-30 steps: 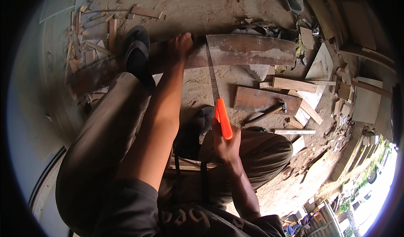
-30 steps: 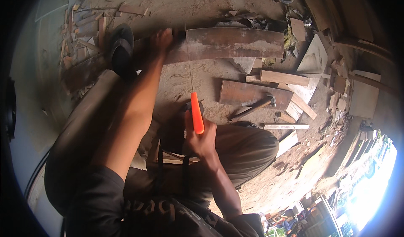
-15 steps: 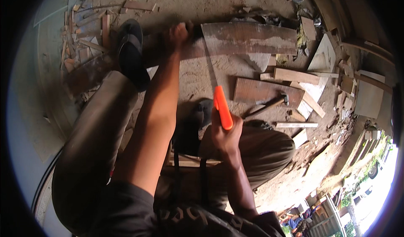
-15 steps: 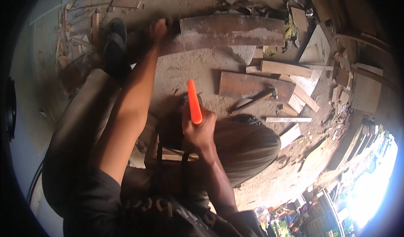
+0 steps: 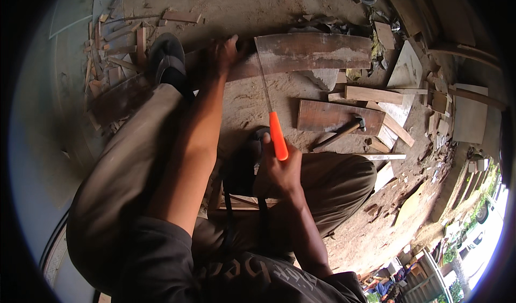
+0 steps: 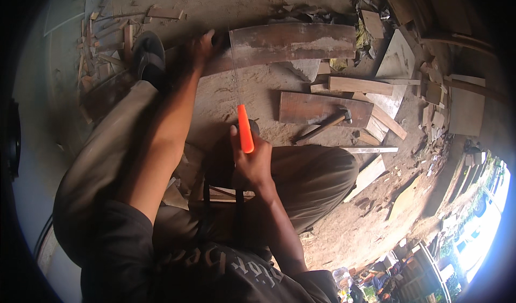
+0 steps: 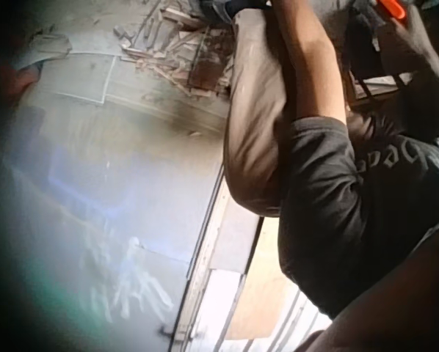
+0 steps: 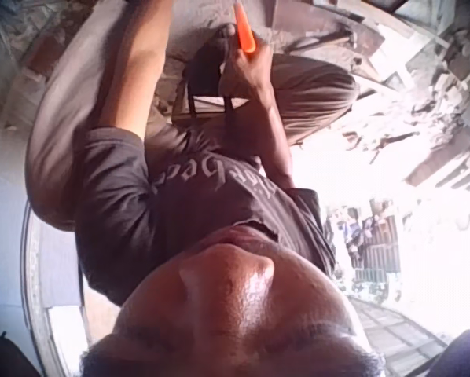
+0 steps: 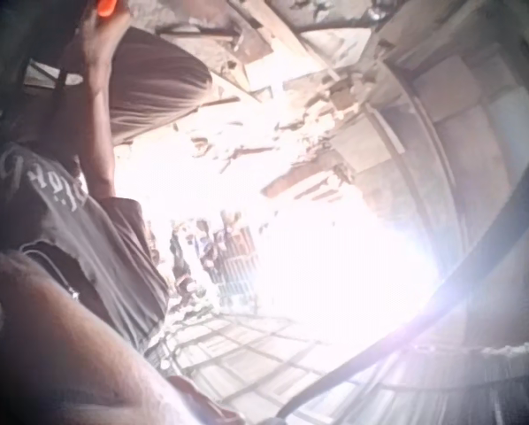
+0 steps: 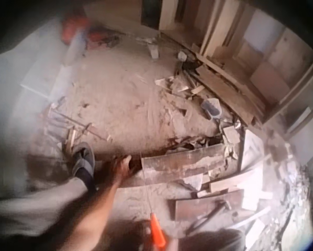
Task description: The person sits on the floor and cleans a rectangular white tile using a cloth and a hammer. They wipe the tile surface, then repeatedly tap and scrape it with the hammer to remove residue, and finish by wiping it again.
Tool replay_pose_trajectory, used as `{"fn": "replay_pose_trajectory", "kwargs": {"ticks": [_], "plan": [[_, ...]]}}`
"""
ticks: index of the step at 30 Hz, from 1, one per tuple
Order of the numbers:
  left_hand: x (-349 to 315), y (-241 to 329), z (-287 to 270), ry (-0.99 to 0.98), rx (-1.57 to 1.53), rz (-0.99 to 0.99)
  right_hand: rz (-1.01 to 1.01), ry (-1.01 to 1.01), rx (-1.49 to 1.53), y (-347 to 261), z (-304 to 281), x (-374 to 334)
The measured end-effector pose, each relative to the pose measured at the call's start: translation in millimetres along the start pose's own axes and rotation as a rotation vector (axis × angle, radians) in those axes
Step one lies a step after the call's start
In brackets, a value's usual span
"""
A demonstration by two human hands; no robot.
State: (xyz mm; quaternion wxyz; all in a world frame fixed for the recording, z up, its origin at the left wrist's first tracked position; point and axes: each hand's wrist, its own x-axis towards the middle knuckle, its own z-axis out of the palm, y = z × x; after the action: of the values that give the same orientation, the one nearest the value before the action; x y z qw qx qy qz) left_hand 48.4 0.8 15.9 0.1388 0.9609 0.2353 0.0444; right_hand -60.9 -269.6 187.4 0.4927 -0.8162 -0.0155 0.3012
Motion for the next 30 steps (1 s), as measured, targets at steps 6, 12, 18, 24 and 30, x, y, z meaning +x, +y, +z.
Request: {"fn": "replay_pose_trajectory", "kwargs": {"ticks": [6,12,18,24,30], "plan": [[-7,-18,-6,-0.174,-0.127,0.123,-0.099,0.025,-0.033,-37,-24,-4],[24,-16,-3,-0.48,-0.051,-0.015,-0.082,-0.006,-0.136,-73,-26,-47],[2,-6,-42,-0.397,-0.024,-0.013,-0.251,0.098,-0.171,-62,-19,-45],[20,-19,-3,-0.282,-0.257,-0.266,-0.189,0.123,-0.147,-68,10,-4],[-21,35,-25,-0.591,0.077,0.016,-0.098,0.171,-0.098,-25,-1,-34]]}}
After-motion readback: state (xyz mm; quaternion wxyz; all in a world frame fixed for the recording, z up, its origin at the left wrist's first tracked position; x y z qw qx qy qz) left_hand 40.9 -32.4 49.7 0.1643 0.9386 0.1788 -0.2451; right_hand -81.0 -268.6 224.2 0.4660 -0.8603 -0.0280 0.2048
